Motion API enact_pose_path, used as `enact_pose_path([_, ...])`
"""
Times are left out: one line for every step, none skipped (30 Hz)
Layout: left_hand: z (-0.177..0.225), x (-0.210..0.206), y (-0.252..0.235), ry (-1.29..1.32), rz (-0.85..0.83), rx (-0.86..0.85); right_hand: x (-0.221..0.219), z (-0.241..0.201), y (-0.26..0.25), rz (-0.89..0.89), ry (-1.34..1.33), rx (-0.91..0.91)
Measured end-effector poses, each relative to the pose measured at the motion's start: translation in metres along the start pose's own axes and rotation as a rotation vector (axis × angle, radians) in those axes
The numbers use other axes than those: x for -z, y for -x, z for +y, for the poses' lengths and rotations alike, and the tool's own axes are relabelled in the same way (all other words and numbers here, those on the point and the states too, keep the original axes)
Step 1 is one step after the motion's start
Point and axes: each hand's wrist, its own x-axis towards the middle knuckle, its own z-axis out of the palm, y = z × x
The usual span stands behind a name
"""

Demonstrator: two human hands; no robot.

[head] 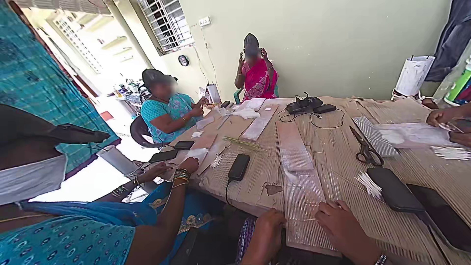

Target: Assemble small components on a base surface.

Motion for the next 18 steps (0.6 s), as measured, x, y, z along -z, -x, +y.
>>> enact_pose_path([-0.001, 0.001, 0.000, -0.060, 0.005, -0.026, 0.000, -0.002, -0.002, 0.000, 0.003, 0.009])
enact_pose_path([-0.002, 0.001, 0.000, -0.151, 0.020, -0.071, 0.000, -0.004, -0.004, -0.001, 0.009, 0.017])
enact_pose_path([0.000, 0.001, 0.000, -0.221, 0.007, -0.101, 0.000, -0.007, -0.006, -0.002, 0.019, 0.030])
enact_pose_path([0.004, 0.002, 0.000, -0.255, -0.023, -0.117, -0.002, -0.010, -0.008, 0.010, 0.034, 0.045])
enact_pose_path([0.010, 0.001, 0.000, -0.262, -0.050, -0.131, -0.003, -0.014, -0.009, 0.025, 0.040, 0.061])
enact_pose_path([0.016, 0.000, -0.002, -0.273, -0.060, -0.152, -0.003, -0.018, -0.011, 0.042, 0.039, 0.079])
enact_pose_path([0.020, -0.003, -0.003, -0.280, -0.053, -0.172, -0.002, -0.022, -0.013, 0.056, 0.034, 0.093])
enact_pose_path([0.022, -0.008, -0.004, -0.268, -0.036, -0.184, -0.001, -0.024, -0.013, 0.066, 0.031, 0.101])
enact_pose_path([0.023, -0.011, -0.004, -0.237, -0.031, -0.178, -0.001, -0.025, -0.012, 0.074, 0.035, 0.106])
enact_pose_path([0.023, -0.012, -0.005, -0.204, -0.047, -0.151, -0.001, -0.023, -0.012, 0.085, 0.043, 0.106])
enact_pose_path([0.021, -0.011, -0.006, -0.175, -0.060, -0.124, 0.000, -0.020, -0.010, 0.085, 0.056, 0.096])
enact_pose_path([0.020, -0.010, -0.006, -0.154, -0.064, -0.100, 0.001, -0.015, -0.007, 0.077, 0.065, 0.077])
enact_pose_path([0.018, -0.009, -0.007, -0.143, -0.059, -0.082, 0.004, -0.008, -0.004, 0.069, 0.069, 0.048])
enact_pose_path([0.015, -0.006, -0.006, -0.134, -0.049, -0.062, 0.006, 0.001, -0.001, 0.059, 0.075, 0.011])
enact_pose_path([0.012, -0.003, -0.005, -0.124, -0.038, -0.038, 0.009, 0.011, 0.002, 0.048, 0.080, -0.041])
enact_pose_path([0.009, 0.001, -0.003, -0.105, -0.034, 0.001, 0.014, 0.022, 0.005, 0.036, 0.069, -0.104])
enact_pose_path([0.005, 0.006, -0.001, -0.078, -0.028, 0.050, 0.020, 0.034, 0.005, 0.029, 0.044, -0.176])
enact_pose_path([0.001, 0.015, 0.000, -0.037, -0.022, 0.111, 0.026, 0.045, 0.002, 0.018, 0.001, -0.271])
